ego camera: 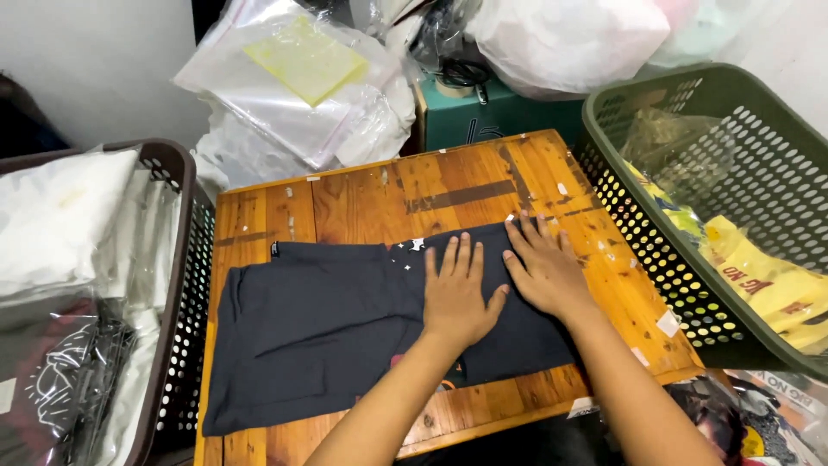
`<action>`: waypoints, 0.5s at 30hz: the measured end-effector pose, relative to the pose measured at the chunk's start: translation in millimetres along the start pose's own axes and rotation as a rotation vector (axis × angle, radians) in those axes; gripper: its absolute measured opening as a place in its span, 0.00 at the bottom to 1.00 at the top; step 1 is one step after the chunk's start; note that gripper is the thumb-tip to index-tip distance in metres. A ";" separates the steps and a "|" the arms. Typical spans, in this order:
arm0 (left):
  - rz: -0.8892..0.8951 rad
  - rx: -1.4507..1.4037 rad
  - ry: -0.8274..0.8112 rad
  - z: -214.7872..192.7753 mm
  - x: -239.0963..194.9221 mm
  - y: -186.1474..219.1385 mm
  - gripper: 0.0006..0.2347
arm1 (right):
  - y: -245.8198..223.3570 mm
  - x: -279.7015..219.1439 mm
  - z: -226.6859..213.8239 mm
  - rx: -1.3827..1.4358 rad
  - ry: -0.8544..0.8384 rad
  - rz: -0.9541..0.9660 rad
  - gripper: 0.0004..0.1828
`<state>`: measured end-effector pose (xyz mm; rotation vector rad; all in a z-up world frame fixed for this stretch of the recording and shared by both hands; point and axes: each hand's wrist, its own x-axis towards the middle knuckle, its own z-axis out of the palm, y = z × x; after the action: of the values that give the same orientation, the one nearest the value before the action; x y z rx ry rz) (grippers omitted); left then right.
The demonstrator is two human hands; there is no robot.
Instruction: The person folds a dark gray t-shirt on a wooden table. They smooth the fabric, fold the sides inward, and then fold the shirt in half. The person uses a small blade to cut a tag from the shirt before completing the fold.
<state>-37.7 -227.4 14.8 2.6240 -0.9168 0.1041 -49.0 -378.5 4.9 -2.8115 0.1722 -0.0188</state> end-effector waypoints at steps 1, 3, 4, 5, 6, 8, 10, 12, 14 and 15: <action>-0.108 -0.066 -0.156 -3.2 -1.3 -2.7 0.29 | 5.0 7.8 9.7 -0.061 -0.041 0.036 0.28; -0.157 -0.040 -0.171 -4.8 -2.1 -1.5 0.31 | 1.3 5.9 6.0 -0.069 -0.042 0.051 0.27; -0.206 -0.016 -0.184 -5.4 -3.0 -1.1 0.33 | -0.7 4.7 4.5 -0.079 -0.042 0.066 0.27; -0.212 -0.018 -0.186 -3.4 -2.3 -1.2 0.33 | 1.7 3.7 3.1 -0.080 -0.048 0.063 0.27; -0.197 -0.027 -0.174 -1.5 -1.9 -1.4 0.33 | 3.7 2.5 1.8 0.026 0.003 0.058 0.27; -0.183 -0.033 -0.163 -0.9 -4.0 -3.4 0.33 | 13.8 -0.3 3.8 0.135 0.054 0.053 0.26; 0.013 -0.089 -0.096 -4.4 -4.9 -7.7 0.30 | 30.0 2.6 7.3 0.467 0.205 0.070 0.23; 0.028 -0.060 0.096 -13.0 -10.7 -22.9 0.25 | 41.9 5.1 14.0 0.530 0.276 0.067 0.20; 0.047 -0.023 0.279 -14.7 -10.2 -59.5 0.20 | 45.4 6.1 18.2 0.600 0.344 0.069 0.17; -0.025 0.080 0.341 -11.5 -7.4 -87.2 0.16 | 44.3 5.0 17.8 0.578 0.355 0.088 0.16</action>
<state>10.7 -155.7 -2.7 2.5751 -0.7730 0.5728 -48.7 -415.1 -26.2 -2.2006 0.3147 -0.4700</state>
